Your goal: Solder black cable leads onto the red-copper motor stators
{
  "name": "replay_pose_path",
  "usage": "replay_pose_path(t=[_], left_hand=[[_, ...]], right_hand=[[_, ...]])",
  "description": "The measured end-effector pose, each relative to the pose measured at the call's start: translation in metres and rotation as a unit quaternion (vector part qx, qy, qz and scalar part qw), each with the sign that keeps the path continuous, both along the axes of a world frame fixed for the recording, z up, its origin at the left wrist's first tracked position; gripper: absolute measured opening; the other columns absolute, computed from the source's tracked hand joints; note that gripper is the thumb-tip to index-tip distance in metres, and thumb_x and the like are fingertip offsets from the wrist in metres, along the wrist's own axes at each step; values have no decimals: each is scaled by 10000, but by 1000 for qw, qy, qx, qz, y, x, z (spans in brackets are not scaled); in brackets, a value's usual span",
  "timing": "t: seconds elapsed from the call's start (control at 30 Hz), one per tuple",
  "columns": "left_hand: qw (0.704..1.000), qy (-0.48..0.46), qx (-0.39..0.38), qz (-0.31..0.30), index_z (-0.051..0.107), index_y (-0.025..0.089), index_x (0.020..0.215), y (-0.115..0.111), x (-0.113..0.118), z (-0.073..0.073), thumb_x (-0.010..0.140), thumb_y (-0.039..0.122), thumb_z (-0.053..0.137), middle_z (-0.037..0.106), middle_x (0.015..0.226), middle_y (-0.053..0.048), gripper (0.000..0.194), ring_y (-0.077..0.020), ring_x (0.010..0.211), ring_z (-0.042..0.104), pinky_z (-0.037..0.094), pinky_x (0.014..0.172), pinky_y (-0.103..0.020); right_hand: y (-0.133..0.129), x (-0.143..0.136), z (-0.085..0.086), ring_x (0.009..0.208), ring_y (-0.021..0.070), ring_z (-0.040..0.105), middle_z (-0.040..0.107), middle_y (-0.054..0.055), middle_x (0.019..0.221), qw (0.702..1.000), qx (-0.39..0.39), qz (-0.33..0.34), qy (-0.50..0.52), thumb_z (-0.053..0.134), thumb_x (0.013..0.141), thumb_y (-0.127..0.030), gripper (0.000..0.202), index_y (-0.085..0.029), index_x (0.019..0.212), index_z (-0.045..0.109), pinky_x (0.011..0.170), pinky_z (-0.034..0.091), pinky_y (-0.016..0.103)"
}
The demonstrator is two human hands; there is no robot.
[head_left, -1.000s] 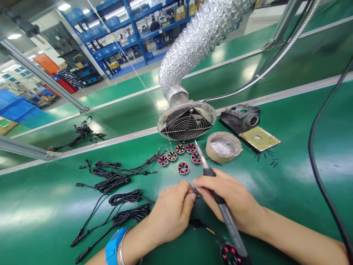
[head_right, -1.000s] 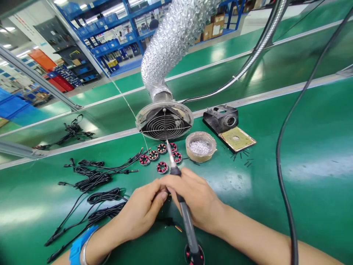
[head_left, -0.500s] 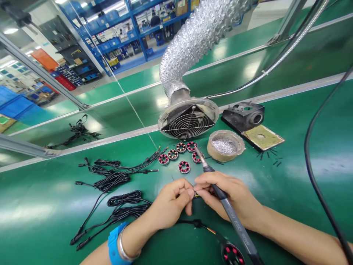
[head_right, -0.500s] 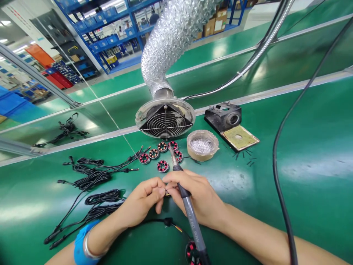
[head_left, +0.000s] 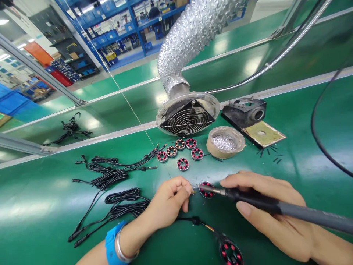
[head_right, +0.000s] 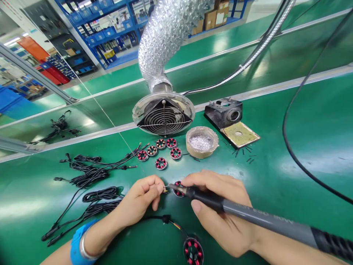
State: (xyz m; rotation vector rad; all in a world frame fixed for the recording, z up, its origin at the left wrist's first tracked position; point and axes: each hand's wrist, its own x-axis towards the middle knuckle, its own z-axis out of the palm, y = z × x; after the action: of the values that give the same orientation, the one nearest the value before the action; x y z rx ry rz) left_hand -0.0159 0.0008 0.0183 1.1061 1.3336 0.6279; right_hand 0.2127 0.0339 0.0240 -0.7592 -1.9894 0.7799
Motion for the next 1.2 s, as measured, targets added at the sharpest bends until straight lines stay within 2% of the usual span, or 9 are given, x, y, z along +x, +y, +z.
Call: replay_pose_path(t=[0.17, 0.57, 1.0, 1.2], left_hand=[[1000, 4, -6, -6, 530, 183, 753, -1, 1, 1, 870, 495, 528, 503, 487, 51, 333, -103, 468, 361, 281, 492, -220], [1000, 10, 2, -8, 527, 180, 747, -1, 1, 1, 876, 469, 516, 496, 487, 51, 317, -102, 476, 376, 290, 505, -221], [1000, 10, 11, -11, 535, 178, 745, -2, 0, 0, 877, 450, 520, 495, 491, 51, 303, -103, 481, 386, 304, 512, -222], [1000, 10, 10, -13, 515, 186, 731, -1, 1, 1, 869, 474, 514, 487, 488, 50, 319, -106, 477, 387, 298, 504, -224]], right_hand=[[0, -5, 3, 464, 131, 503, 562, -22, 634, 1000, -12, 9, -3, 466, 823, -126, 171, -243, 911, 554, 460, 411, 271], [-2, -9, 6, 483, 143, 495, 548, -15, 622, 999, -28, 16, -4, 468, 788, -109, 177, -232, 873, 562, 474, 388, 284], [-3, -11, 5, 476, 151, 504, 531, -17, 602, 998, 17, 54, 2, 461, 788, -90, 239, -232, 939, 581, 484, 394, 293], [-6, -10, 8, 487, 146, 516, 594, -7, 657, 999, 26, 36, 17, 468, 785, -71, 286, -238, 984, 587, 492, 418, 296]])
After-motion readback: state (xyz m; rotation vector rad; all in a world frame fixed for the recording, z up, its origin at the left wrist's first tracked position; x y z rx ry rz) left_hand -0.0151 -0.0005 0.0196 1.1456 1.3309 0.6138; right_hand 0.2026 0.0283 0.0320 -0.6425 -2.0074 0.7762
